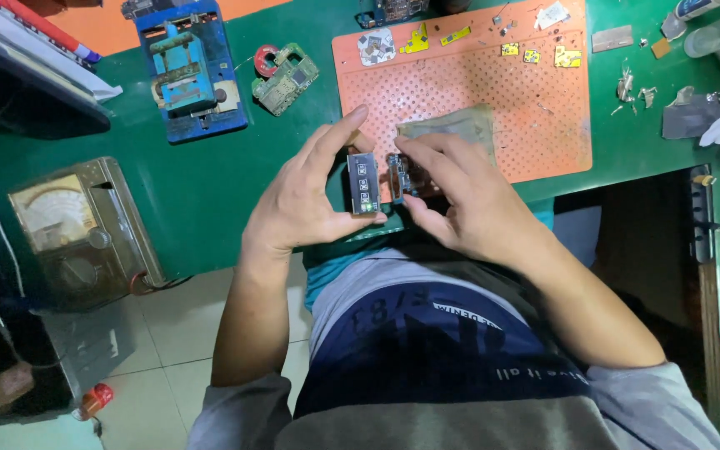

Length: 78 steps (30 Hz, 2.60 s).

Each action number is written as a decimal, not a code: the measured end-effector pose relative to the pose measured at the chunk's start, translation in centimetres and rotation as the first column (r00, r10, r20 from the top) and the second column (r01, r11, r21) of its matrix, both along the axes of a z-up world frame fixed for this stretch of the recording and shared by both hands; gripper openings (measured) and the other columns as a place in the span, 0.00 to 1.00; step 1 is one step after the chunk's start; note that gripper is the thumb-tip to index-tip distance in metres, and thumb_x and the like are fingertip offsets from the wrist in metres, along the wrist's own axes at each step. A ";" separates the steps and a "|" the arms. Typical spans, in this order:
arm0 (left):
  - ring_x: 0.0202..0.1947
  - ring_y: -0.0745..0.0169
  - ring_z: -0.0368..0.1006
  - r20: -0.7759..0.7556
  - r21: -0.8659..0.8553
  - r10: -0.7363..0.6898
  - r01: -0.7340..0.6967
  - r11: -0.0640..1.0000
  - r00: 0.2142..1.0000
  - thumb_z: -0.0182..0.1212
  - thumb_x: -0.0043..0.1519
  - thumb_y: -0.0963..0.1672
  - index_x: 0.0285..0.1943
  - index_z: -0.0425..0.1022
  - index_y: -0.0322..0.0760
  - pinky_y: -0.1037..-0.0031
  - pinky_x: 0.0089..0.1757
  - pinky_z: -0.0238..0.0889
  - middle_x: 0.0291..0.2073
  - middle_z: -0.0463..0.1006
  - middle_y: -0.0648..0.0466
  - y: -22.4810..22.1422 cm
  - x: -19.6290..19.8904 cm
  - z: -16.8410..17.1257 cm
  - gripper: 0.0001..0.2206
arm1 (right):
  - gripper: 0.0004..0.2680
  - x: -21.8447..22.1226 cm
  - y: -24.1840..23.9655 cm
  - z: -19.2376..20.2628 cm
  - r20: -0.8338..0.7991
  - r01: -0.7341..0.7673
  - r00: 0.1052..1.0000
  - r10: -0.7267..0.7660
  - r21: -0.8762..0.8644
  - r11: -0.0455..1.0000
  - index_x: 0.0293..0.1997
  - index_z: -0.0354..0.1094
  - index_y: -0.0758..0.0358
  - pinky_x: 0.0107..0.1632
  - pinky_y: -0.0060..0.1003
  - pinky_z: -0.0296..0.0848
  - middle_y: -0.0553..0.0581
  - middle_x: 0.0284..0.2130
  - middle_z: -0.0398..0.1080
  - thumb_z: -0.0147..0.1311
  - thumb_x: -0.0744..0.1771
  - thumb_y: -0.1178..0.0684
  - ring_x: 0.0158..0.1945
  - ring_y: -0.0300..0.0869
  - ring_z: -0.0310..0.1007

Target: Cleaning a mobile phone circuit board using a cloth and a rubber air blower to remove dust and debris.

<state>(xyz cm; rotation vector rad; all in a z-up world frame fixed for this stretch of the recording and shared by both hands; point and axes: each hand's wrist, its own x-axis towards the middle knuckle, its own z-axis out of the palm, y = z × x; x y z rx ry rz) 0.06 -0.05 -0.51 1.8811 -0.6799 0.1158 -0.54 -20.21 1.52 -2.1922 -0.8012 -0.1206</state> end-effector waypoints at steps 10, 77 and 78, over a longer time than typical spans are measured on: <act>0.37 0.54 0.69 0.052 -0.007 0.039 -0.039 0.999 0.998 0.73 0.41 0.45 0.58 0.57 0.32 0.68 0.43 0.63 0.36 0.70 0.48 -0.3 -0.1 -0.3 0.37 | 0.13 0.2 0.0 -0.4 0.074 -0.017 0.997 0.020 -0.031 0.999 0.48 0.61 0.65 0.41 0.34 0.55 0.59 0.39 0.63 0.51 0.62 0.52 0.42 0.48 0.65; 0.26 0.53 0.65 0.481 -0.120 0.179 -0.138 0.983 0.858 0.57 0.52 0.47 0.13 0.57 0.40 0.65 0.33 0.57 0.24 0.72 0.51 0.3 0.8 -0.9 0.17 | 0.10 0.5 -1.8 -4.0 0.367 -0.021 0.921 -0.130 0.379 0.925 0.13 0.56 0.60 0.34 0.43 0.58 0.54 0.22 0.64 0.45 0.61 0.58 0.28 0.48 0.65; 0.30 0.49 0.66 0.464 -0.123 0.177 -0.134 0.983 0.868 0.62 0.50 0.50 0.19 0.59 0.38 0.62 0.36 0.58 0.29 0.73 0.47 -0.6 0.9 -1.0 0.18 | 0.11 0.3 -2.4 -3.9 0.389 -0.036 0.909 -0.147 0.426 0.904 0.10 0.56 0.60 0.28 0.41 0.60 0.55 0.19 0.63 0.48 0.59 0.61 0.25 0.48 0.65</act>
